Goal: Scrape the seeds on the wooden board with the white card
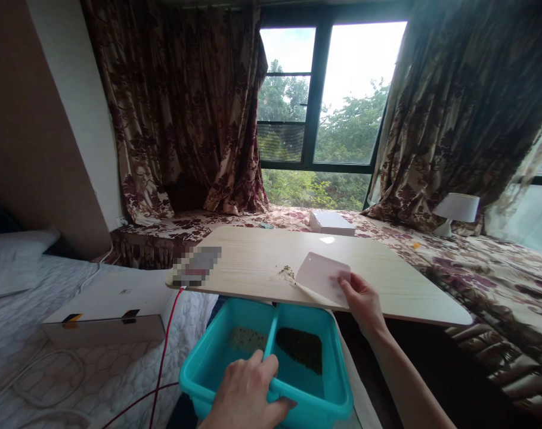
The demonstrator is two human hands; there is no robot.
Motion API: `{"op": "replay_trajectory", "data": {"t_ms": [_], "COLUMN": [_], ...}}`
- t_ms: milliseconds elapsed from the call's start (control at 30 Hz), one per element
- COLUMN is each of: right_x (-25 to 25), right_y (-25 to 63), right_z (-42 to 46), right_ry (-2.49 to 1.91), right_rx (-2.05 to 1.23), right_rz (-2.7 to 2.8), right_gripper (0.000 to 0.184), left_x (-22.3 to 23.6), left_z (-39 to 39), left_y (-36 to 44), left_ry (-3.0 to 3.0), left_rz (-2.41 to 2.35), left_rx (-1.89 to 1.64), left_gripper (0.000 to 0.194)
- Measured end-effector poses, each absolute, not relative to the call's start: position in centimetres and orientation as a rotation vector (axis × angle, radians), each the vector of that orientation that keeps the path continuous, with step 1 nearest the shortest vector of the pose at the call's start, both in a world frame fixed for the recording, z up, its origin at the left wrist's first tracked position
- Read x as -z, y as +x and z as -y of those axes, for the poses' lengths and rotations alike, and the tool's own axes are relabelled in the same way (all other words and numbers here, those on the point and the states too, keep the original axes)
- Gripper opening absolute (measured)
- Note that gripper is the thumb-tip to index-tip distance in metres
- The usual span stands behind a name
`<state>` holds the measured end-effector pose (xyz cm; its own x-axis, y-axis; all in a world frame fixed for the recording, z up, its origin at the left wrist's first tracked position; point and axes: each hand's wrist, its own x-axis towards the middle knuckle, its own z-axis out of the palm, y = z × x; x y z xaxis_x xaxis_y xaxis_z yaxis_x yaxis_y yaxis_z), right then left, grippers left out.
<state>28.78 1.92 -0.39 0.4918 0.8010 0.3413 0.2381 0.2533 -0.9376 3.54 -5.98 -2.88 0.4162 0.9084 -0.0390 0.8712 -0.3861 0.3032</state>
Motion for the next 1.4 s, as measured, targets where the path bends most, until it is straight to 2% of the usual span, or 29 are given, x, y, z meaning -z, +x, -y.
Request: {"op": "replay_trajectory", "data": {"t_ms": [767, 1400], "right_x": [0.0, -0.6], "right_y": [29.5, 28.7], "right_z": [-2.1, -2.3], "right_ry": [-1.311, -1.265], "right_rx": [-0.454, -0.484], "right_rz": [1.056, 1.126], "right_gripper": [0.034, 0.032], "left_x": [0.2, 0.9], "left_z": [6.4, 6.3], "left_y": [3.7, 4.0], "left_ry": [2.333, 2.323], "left_rz": [-1.539, -1.568], "left_rx": [-0.023, 0.002], "left_gripper": [0.022, 0.021]}}
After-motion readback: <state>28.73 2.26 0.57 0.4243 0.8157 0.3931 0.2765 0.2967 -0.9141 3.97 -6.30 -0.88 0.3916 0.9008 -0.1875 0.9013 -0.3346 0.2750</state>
